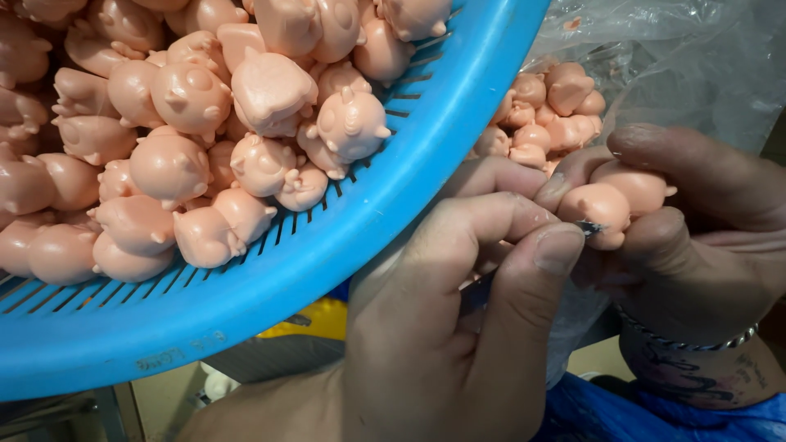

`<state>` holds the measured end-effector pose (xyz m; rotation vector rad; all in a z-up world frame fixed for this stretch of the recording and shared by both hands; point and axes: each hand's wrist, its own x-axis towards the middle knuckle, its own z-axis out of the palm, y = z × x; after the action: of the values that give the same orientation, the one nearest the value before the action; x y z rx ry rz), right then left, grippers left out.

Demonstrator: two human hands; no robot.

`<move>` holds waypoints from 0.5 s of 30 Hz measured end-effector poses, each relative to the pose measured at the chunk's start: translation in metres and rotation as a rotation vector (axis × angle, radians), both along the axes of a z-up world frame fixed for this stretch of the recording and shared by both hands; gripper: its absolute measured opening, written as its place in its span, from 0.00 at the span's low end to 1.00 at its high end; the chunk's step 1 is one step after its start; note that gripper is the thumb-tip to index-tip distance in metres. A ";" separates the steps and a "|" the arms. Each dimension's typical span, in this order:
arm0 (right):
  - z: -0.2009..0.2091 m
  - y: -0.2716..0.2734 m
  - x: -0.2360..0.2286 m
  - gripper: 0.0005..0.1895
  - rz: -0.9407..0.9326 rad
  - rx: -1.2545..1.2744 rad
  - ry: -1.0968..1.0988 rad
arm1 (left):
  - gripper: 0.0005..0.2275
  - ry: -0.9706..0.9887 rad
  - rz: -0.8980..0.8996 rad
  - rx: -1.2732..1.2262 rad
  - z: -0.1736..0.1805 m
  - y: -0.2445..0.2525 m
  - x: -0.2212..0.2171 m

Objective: Trimming excess plastic flash from small figurines using a small handheld blade.

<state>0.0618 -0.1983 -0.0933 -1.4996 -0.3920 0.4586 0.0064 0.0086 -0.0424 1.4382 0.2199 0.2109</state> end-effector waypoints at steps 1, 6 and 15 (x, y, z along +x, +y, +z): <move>0.000 0.000 0.001 0.23 0.011 -0.031 -0.039 | 0.04 -0.058 -0.010 0.023 -0.002 0.001 0.000; -0.003 -0.002 0.001 0.23 0.020 -0.026 -0.078 | 0.04 -0.129 -0.020 0.050 -0.003 0.002 0.001; 0.000 0.007 -0.003 0.22 -0.055 0.004 -0.094 | 0.02 -0.120 -0.101 -0.098 -0.001 0.003 0.000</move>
<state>0.0586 -0.1917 -0.0929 -1.5280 -0.4243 0.3446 0.0062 0.0121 -0.0439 1.3309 0.0582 0.2005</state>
